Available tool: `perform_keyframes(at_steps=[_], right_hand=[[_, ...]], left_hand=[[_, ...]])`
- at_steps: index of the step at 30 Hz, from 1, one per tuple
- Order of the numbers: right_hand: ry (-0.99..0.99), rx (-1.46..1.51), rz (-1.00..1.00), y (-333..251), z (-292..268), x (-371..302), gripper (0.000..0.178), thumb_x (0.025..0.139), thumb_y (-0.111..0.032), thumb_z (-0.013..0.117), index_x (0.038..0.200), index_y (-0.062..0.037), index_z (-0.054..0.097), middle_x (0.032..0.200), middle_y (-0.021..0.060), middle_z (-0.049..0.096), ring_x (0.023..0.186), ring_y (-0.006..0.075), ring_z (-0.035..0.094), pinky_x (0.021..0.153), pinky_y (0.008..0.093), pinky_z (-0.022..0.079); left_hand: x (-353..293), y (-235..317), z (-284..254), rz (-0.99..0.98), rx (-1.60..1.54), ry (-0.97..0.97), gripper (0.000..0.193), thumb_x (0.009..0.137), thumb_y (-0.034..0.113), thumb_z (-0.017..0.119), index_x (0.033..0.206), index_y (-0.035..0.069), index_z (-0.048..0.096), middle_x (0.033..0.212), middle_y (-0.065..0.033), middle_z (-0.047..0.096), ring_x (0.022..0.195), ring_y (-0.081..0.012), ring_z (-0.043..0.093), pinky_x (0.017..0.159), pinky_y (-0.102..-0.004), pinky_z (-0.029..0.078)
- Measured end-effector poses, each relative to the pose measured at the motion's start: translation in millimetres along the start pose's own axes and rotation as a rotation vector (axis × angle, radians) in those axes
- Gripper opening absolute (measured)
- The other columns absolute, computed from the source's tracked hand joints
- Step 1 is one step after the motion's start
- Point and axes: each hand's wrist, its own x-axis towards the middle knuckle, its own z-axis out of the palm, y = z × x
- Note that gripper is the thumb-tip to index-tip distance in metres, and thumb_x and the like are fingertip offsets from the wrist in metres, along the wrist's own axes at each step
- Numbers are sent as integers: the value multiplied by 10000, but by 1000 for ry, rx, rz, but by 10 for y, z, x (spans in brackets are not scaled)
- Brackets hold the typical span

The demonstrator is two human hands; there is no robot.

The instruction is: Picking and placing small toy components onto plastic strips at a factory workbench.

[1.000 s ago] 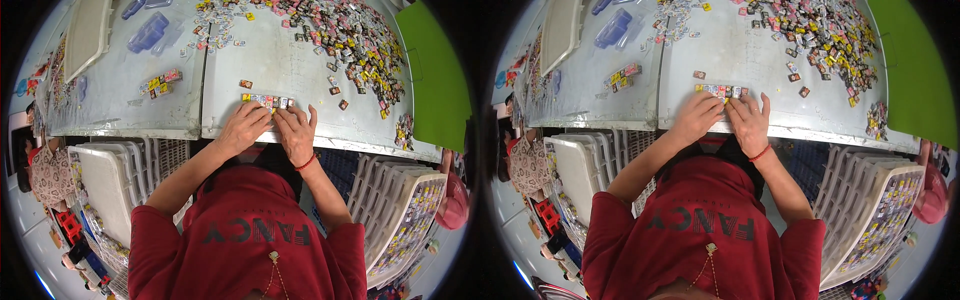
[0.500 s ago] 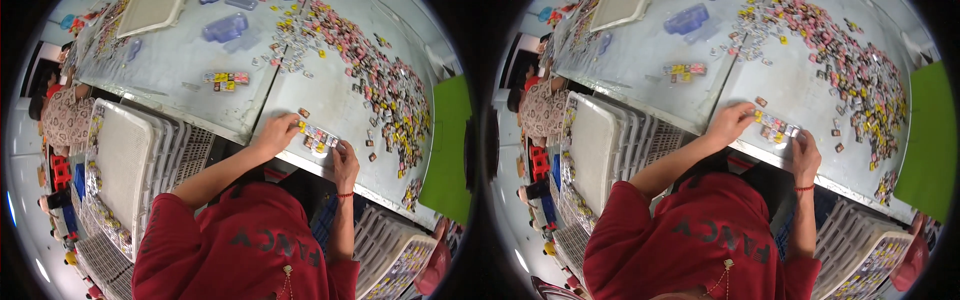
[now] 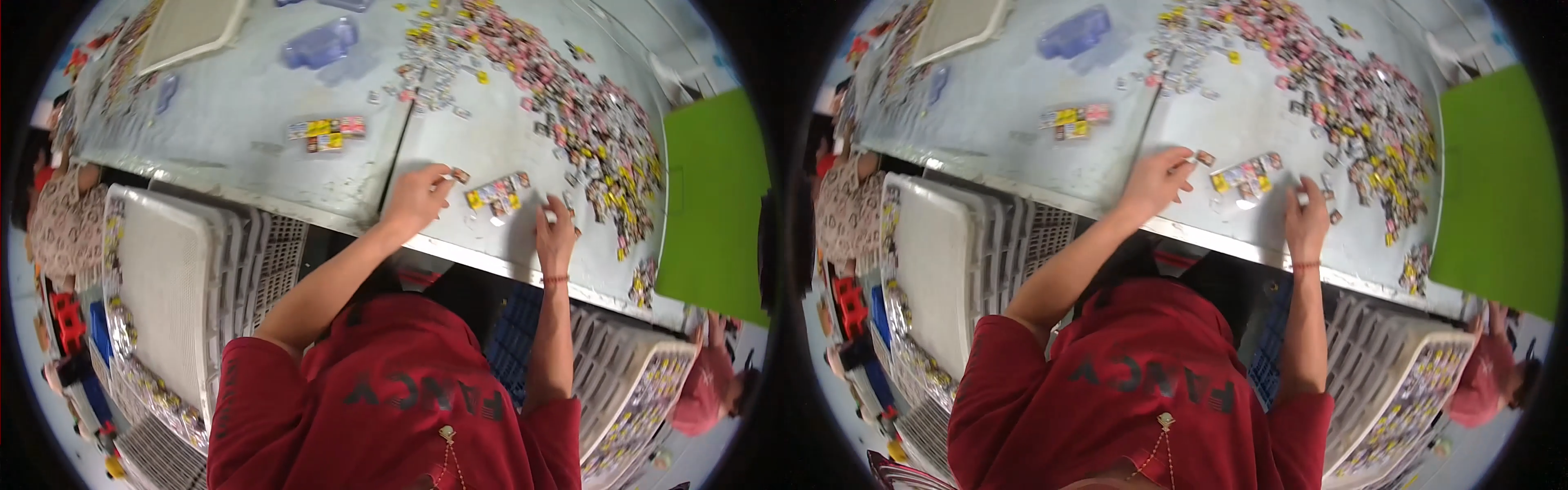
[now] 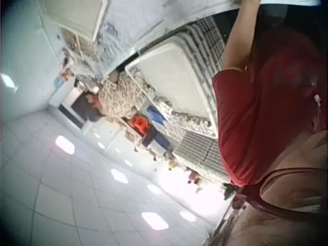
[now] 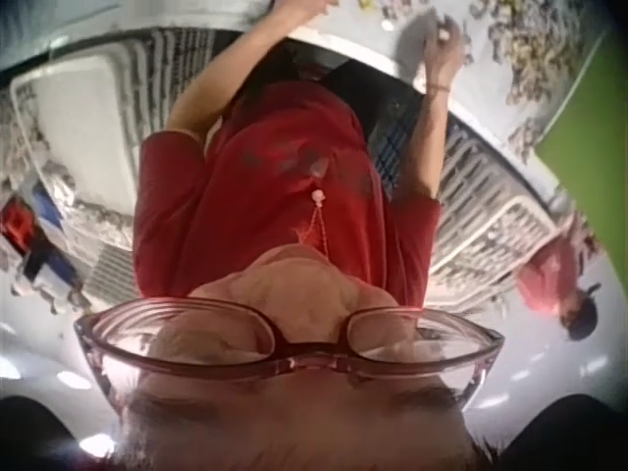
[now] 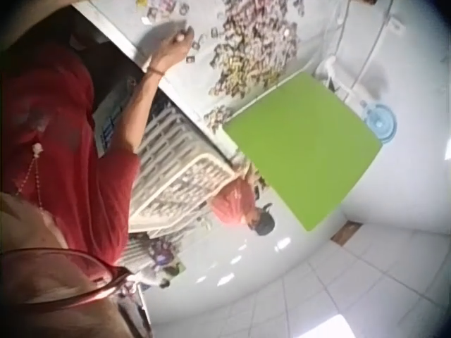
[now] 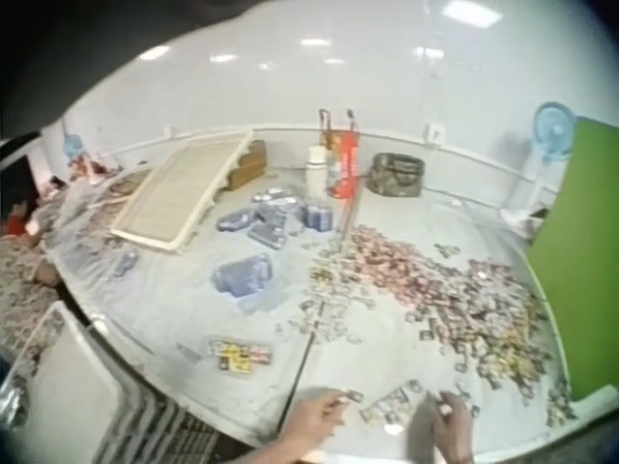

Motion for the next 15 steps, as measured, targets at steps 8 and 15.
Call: perform_keyframes(at_steps=[8, 15], right_hand=[[-51, -66, -120, 83, 139, 527, 282, 855, -192, 626, 1078, -20, 640, 938, 153, 684, 716, 244, 647, 663, 342, 505], [-248, 418, 189, -17, 69, 300, 215, 857, -117, 631, 1021, 22, 640, 760, 79, 667, 583, 113, 591, 520, 250, 469]], left_hand=[[57, -91, 268, -92, -225, -93, 327, 915, 143, 544, 1177, -52, 569, 915, -141, 678, 765, -200, 697, 546, -286, 569], [129, -240, 310, -16, -298, -47, 300, 891, 76, 588, 1169, -32, 556, 931, -94, 658, 727, -123, 621, 594, -241, 501]])
